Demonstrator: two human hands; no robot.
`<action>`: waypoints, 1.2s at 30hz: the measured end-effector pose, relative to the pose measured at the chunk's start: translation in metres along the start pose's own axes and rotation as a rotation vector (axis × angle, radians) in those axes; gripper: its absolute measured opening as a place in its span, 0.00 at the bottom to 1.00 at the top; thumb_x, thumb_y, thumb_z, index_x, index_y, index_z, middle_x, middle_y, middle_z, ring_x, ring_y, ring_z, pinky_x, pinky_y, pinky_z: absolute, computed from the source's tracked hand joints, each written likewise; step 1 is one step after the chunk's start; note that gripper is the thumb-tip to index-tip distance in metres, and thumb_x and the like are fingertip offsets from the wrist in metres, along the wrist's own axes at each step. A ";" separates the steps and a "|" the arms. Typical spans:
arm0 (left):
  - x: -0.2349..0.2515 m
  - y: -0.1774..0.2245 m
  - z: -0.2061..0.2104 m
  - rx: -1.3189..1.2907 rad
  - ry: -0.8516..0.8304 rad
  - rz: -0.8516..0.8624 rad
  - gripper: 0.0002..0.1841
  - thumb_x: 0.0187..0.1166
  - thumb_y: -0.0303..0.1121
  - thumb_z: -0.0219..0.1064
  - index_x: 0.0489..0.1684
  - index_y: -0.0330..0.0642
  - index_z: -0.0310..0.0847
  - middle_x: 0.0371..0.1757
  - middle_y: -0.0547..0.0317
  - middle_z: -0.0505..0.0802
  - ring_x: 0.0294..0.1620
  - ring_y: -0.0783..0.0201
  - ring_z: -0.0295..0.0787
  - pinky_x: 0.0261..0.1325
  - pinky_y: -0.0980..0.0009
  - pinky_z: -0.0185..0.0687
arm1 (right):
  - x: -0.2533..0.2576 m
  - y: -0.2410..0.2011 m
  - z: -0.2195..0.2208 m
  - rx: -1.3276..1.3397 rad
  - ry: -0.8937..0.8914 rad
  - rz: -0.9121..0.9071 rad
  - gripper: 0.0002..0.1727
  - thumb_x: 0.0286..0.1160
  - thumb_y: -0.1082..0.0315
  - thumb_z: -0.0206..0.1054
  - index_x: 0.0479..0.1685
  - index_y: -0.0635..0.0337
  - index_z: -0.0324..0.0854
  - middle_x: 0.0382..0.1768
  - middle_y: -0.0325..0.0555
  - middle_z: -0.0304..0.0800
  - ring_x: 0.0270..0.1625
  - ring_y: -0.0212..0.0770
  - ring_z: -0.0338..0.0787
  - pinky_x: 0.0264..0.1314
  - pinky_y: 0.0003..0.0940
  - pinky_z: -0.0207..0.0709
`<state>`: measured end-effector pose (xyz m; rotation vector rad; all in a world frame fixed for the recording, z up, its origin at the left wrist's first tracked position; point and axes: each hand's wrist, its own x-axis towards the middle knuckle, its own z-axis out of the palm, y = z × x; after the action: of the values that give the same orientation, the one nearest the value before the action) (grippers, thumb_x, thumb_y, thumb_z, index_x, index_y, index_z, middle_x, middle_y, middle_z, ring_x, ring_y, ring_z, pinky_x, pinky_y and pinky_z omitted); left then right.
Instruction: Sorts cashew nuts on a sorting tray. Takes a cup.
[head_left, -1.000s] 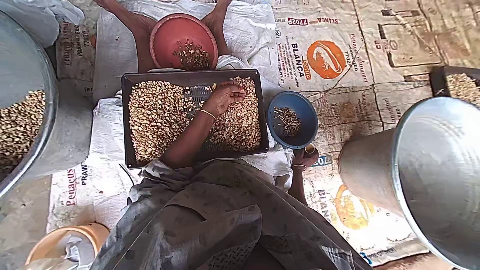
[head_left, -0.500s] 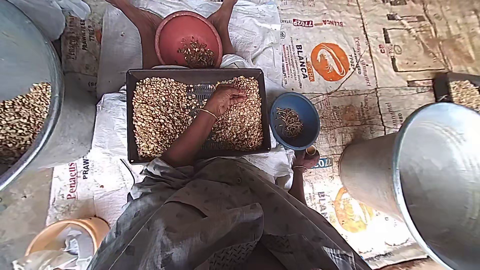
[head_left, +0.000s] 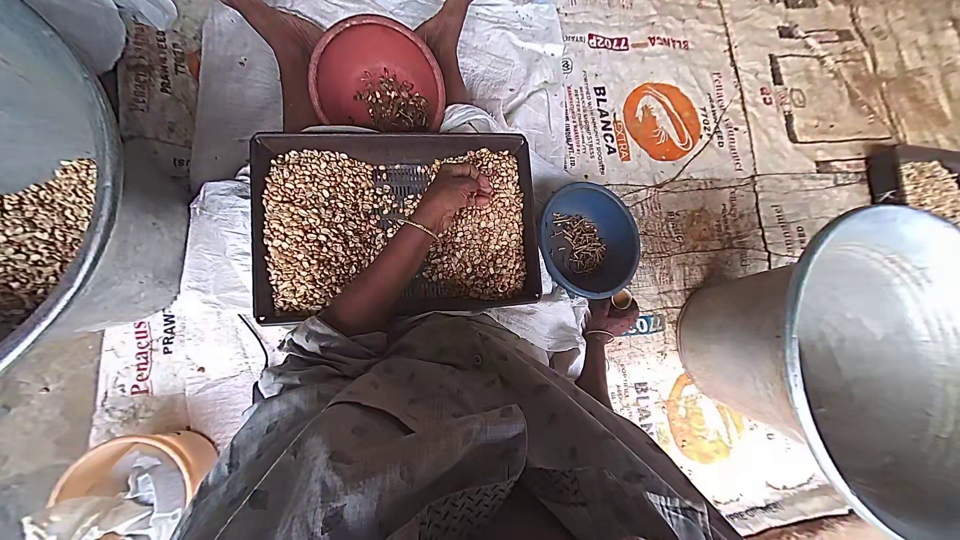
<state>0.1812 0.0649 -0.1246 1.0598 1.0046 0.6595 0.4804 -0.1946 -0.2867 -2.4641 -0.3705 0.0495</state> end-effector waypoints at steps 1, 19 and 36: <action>-0.001 0.001 0.000 -0.017 0.001 -0.006 0.10 0.84 0.16 0.52 0.40 0.31 0.80 0.43 0.55 0.91 0.42 0.67 0.91 0.53 0.71 0.89 | 0.000 0.000 0.000 0.001 0.002 0.001 0.40 0.75 0.57 0.73 0.84 0.71 0.65 0.77 0.71 0.74 0.82 0.61 0.74 0.86 0.46 0.64; -0.026 0.044 -0.012 0.763 -0.296 0.242 0.20 0.71 0.09 0.64 0.59 0.34 0.83 0.85 0.37 0.67 0.70 0.50 0.85 0.60 0.57 0.91 | 0.000 0.001 0.001 0.022 0.023 -0.034 0.39 0.74 0.57 0.73 0.81 0.72 0.68 0.76 0.71 0.76 0.82 0.61 0.75 0.86 0.46 0.64; -0.045 0.061 -0.090 0.492 0.084 0.328 0.14 0.88 0.29 0.57 0.63 0.32 0.82 0.64 0.46 0.88 0.57 0.65 0.88 0.62 0.65 0.85 | 0.002 0.006 0.003 -0.012 0.010 -0.065 0.38 0.77 0.57 0.70 0.82 0.72 0.67 0.77 0.72 0.75 0.82 0.62 0.74 0.87 0.47 0.62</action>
<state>0.0813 0.0857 -0.0659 1.6642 1.1055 0.7444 0.4832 -0.1972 -0.2923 -2.4610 -0.4476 0.0078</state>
